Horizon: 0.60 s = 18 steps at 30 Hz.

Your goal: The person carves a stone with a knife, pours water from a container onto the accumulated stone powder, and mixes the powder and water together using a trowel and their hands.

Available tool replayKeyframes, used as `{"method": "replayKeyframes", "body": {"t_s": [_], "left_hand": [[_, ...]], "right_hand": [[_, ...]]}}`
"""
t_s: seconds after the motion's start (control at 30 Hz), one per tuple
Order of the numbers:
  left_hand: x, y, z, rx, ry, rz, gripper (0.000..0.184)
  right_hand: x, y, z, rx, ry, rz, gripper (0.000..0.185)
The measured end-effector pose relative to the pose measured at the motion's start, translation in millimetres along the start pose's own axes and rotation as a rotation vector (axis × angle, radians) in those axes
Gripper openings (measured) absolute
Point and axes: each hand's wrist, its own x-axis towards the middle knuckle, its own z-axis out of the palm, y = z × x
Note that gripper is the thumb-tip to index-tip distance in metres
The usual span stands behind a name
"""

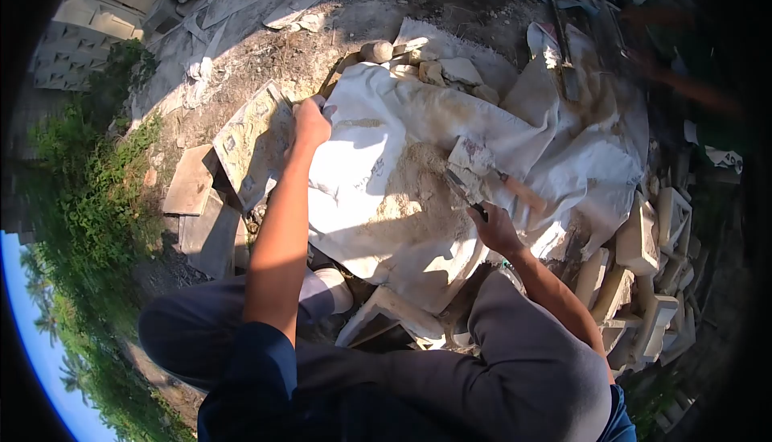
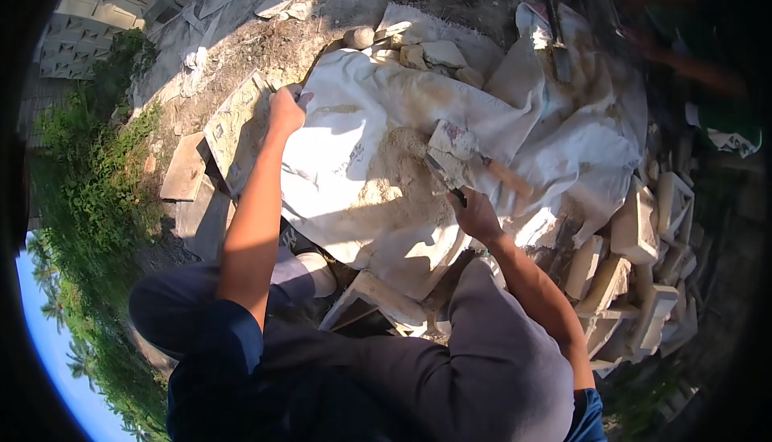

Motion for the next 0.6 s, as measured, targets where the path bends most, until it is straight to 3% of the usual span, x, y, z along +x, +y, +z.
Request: {"method": "replayKeyframes", "body": {"t_s": [0.07,0.17,0.37,0.43,0.5,0.6], "left_hand": [[-9,8,-18,0.024,0.104,0.193,0.012],[-41,35,-32,-0.111,0.133,0.268,0.008],[-60,32,-24,-0.245,0.250,0.328,0.011],[-59,36,-30,-0.105,0.175,0.079,0.011],[-53,30,-33,-0.095,0.156,0.107,0.013],[-40,18,-20,-0.187,0.406,0.264,0.012]], "right_hand": [[-1,-1,0,0.003,-0.003,-0.021,0.035],[3,-2,-2,-0.029,-0.013,0.011,0.035],[-3,14,2,-0.059,0.062,-0.041,0.036],[0,12,-6,-0.031,0.008,0.013,0.034],[1,13,-7,-0.043,0.073,-0.050,0.034],[5,16,-10,-0.061,0.105,-0.090,0.033]]}}
